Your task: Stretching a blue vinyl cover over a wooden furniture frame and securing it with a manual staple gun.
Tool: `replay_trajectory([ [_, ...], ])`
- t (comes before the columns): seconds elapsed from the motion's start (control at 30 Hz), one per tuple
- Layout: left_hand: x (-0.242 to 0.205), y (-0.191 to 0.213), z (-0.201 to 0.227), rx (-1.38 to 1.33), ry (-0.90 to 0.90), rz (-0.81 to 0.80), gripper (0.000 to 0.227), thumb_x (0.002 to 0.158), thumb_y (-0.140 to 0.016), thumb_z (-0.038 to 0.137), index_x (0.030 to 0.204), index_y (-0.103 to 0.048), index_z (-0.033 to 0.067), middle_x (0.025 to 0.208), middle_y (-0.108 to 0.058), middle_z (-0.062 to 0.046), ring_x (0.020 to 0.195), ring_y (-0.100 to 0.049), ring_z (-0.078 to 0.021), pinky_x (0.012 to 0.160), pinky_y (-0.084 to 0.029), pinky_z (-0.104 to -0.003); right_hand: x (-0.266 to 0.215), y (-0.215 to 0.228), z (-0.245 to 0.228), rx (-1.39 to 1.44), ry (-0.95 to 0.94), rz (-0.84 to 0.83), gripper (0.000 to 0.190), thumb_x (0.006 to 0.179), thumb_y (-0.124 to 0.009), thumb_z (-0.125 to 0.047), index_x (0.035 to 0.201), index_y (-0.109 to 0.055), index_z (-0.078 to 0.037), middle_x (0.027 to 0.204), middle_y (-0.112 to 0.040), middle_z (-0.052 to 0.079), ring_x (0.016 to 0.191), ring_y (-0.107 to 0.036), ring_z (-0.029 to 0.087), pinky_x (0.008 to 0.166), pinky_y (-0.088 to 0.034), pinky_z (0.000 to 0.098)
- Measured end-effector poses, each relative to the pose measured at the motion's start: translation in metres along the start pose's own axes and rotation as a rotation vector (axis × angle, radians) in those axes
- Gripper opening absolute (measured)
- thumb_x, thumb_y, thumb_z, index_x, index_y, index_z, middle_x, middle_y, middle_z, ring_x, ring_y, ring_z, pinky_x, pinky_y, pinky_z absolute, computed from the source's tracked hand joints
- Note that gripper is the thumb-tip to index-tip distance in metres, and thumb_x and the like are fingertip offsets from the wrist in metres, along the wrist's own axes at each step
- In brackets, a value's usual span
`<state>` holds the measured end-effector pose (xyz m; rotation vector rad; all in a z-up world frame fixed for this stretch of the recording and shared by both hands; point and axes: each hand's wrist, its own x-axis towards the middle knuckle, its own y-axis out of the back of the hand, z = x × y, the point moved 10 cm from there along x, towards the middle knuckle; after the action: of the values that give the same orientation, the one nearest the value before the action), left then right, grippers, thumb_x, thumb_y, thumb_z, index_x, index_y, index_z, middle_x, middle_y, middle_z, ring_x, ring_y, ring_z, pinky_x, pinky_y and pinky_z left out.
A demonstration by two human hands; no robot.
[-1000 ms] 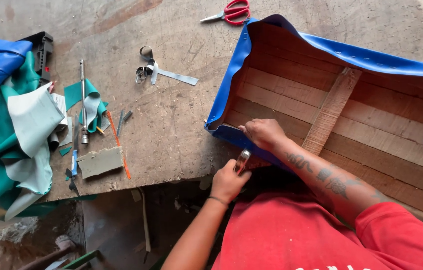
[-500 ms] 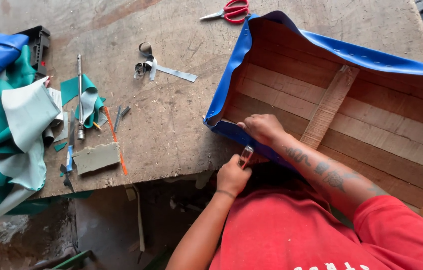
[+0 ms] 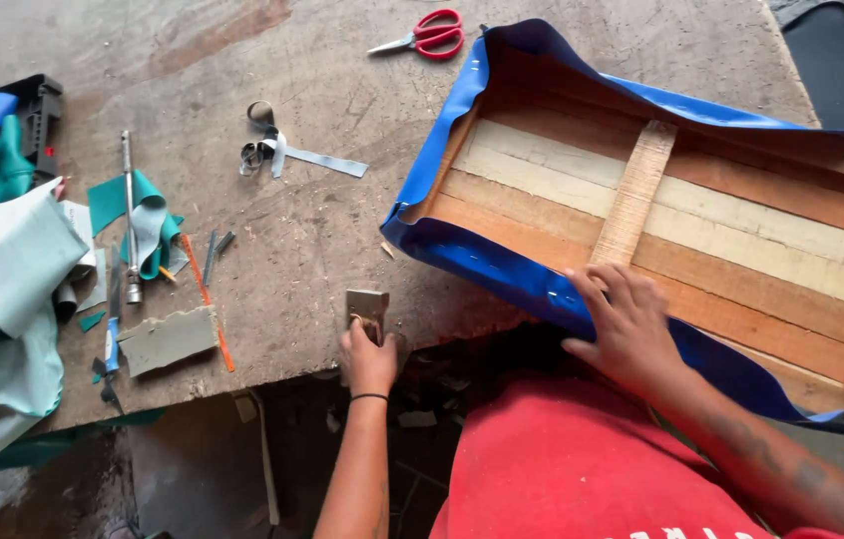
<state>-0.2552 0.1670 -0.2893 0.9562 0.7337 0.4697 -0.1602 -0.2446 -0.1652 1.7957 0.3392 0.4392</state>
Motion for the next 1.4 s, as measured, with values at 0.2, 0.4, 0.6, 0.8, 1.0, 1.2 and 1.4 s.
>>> replay_trajectory([
  [0.2,-0.093,0.021,0.159,-0.027,-1.024,0.481,0.056,0.084,-0.078,0.03,0.135,-0.064,0.0137,0.138,-0.061,-0.013,0.136,-0.052,-0.0333,0.113,-0.032,-0.05,-0.058,-0.051,0.057,0.006,-0.121,0.081,0.101,0.055,-0.089,-0.041,0.15,-0.053,-0.041,0.113,-0.063,-0.002,0.104,-0.066,0.027,0.089,-0.052,0.0409],
  [0.4,-0.153,0.006,0.279,-0.163,-1.515,0.44,0.06,0.098,-0.055,0.059,0.143,-0.06,0.0193,0.147,-0.058,-0.008,0.143,-0.049,-0.0308,0.122,-0.02,-0.056,-0.009,0.036,0.105,0.376,-0.109,0.085,0.094,0.057,-0.092,-0.04,0.144,-0.062,-0.024,0.115,-0.071,0.014,0.111,-0.067,0.041,0.094,-0.054,0.0532],
  [0.6,-0.136,0.072,0.447,0.043,-1.554,0.534,0.032,0.103,-0.049,0.045,0.108,-0.067,0.0189,0.107,-0.068,0.0,0.098,-0.063,-0.026,0.087,-0.038,-0.047,0.097,0.164,0.128,0.27,-0.044,-0.112,0.059,0.082,-0.076,-0.032,0.137,-0.064,-0.013,0.128,-0.072,0.009,0.119,-0.065,0.029,0.101,-0.046,0.0407],
  [0.8,-0.066,0.055,0.577,0.225,-1.318,0.273,0.052,0.101,-0.035,0.039,0.082,-0.079,0.0198,0.085,-0.078,-0.013,0.083,-0.072,-0.0391,0.081,-0.046,-0.054,0.148,0.162,0.045,-0.241,0.164,0.239,0.093,0.095,-0.047,-0.067,0.161,-0.039,-0.002,0.17,-0.032,0.017,0.158,-0.025,0.035,0.124,-0.013,0.0593],
  [1.0,-0.009,0.05,0.642,0.277,-1.06,-0.161,0.063,0.101,-0.025,0.046,0.11,-0.075,0.0075,0.119,-0.07,-0.023,0.11,-0.064,-0.0453,0.093,-0.047,-0.055,0.264,0.193,0.104,-0.084,0.111,0.079,0.071,0.103,-0.047,-0.059,0.146,-0.046,-0.002,0.128,-0.064,0.025,0.109,-0.063,0.047,0.086,-0.047,0.0555],
  [1.2,0.012,0.046,0.677,0.15,-0.968,-0.301,0.068,0.097,-0.02,0.054,0.155,-0.043,0.0268,0.161,-0.043,0.003,0.146,-0.041,-0.0273,0.117,-0.028,-0.044,0.332,0.166,0.161,0.163,-0.11,-0.481,0.069,0.103,-0.023,-0.057,0.148,-0.052,-0.013,0.155,-0.049,0.01,0.143,-0.045,0.034,0.117,-0.031,0.0434],
  [1.4,0.019,0.049,0.681,0.011,-0.954,-0.227,0.073,0.096,-0.023,0.063,0.157,-0.037,0.0255,0.16,-0.044,0.001,0.139,-0.048,-0.0379,0.111,-0.035,-0.044,0.331,0.172,0.183,0.519,-0.513,-0.628,0.073,0.095,-0.039,-0.061,0.15,-0.053,-0.015,0.156,-0.051,0.006,0.14,-0.05,0.024,0.115,-0.039,0.0397],
])
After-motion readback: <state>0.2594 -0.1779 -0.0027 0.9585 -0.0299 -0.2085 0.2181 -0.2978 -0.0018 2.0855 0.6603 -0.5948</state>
